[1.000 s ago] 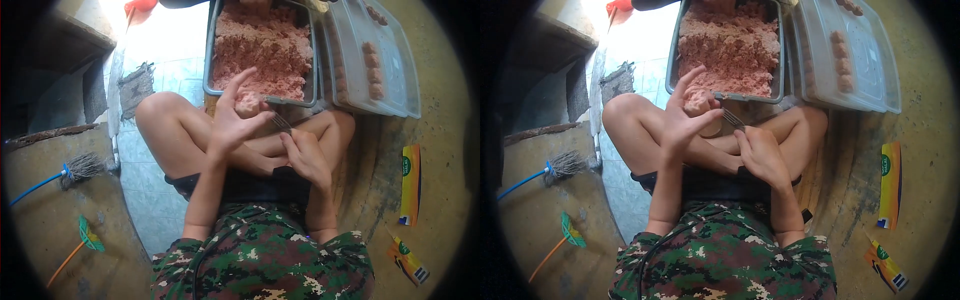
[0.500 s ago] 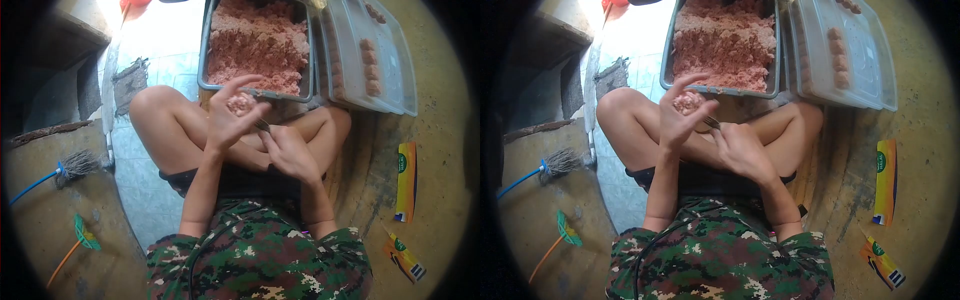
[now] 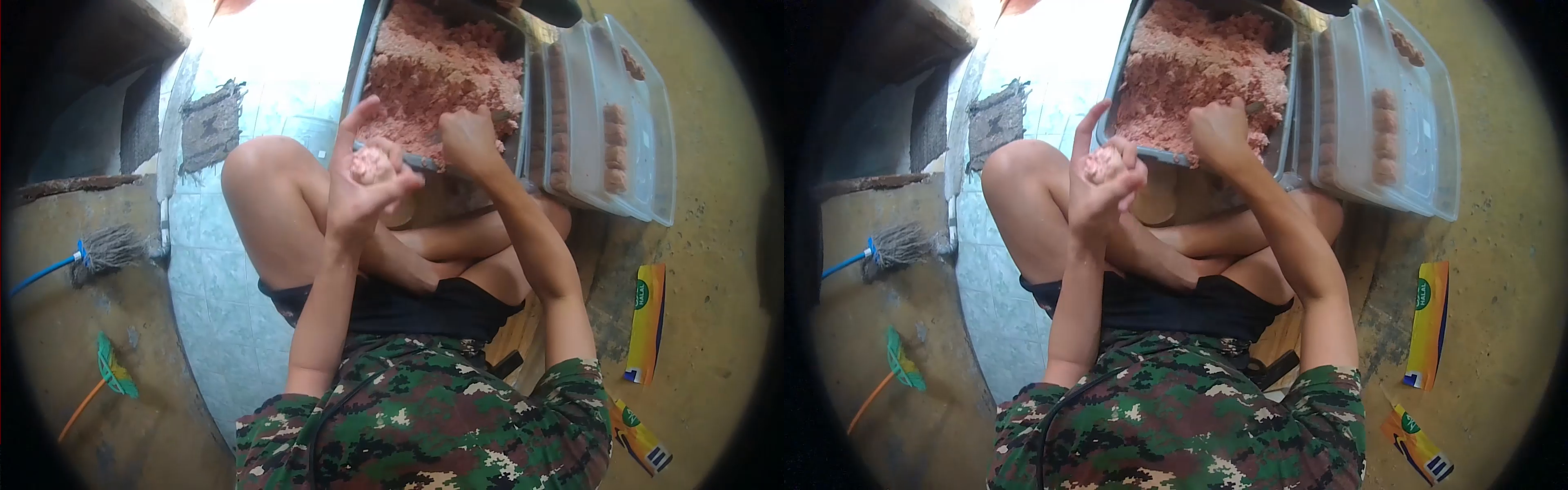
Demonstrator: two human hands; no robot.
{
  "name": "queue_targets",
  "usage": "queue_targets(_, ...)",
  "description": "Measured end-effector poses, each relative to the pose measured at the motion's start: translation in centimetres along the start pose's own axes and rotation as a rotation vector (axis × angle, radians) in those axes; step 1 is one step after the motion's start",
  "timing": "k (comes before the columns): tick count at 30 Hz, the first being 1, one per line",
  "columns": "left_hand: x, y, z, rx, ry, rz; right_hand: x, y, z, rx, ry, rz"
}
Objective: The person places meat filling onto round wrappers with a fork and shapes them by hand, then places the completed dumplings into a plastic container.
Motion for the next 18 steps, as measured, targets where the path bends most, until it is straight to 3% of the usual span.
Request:
queue_targets(2,-0.4,-0.4,0.0,-0.209,0.145,0.093,-0.2,0.5,-0.2,-0.011,0.039,-0.052)
queue_targets(3,-0.4,-1.0,0.5,-0.363,0.046,0.138,0.0,0.9,0.5,-0.009,0.043,-0.051)
queue_targets(5,0.0,-0.7,0.2,-0.377,0.016,0.088,2.1,1.0,3.3,-0.313,0.062,-0.029)
queue_targets(7,-0.1,0.1,0.0,-0.398,0.004,0.033,5.1,0.9,6.5,-0.571,0.328,-0.081)
queue_targets(9,0.1,0.2,0.1,-0.449,0.03,0.07,7.5,-1.0,10.9,-0.764,0.41,-0.225)
queue_targets(12,-0.1,-0.3,-0.2,-0.556,0.024,0.037,10.4,-3.3,13.8,-0.972,0.389,-0.248)
queue_targets(13,0.0,-0.7,-0.5,-0.828,0.019,0.094,9.7,-3.4,11.3,-0.877,0.3,-0.015)
queue_targets(14,-0.2,-1.0,-0.7,-1.097,0.022,0.132,10.9,-3.1,11.7,-0.873,0.311,-0.028)
queue_targets(15,-0.2,-2.0,-0.2,-0.988,0.162,0.036,11.7,-2.2,12.8,-0.826,0.339,-0.124)
queue_targets(16,-0.1,-1.1,-0.6,-0.994,0.166,0.026,12.4,-1.9,13.9,-0.793,0.361,-0.222)
queue_targets(18,0.7,0.7,-1.4,-0.366,-0.136,0.072,12.9,-2.9,14.9,-0.836,0.358,-0.291)
Point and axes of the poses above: each hand's wrist, its own x-axis away from the middle knuckle, its own z-axis out of the back of the hand, y = z × x, the point moved 1 cm from there along -x, towards the middle knuckle, and after that the axes turned 9 degrees about z, right-handed, at the moved point
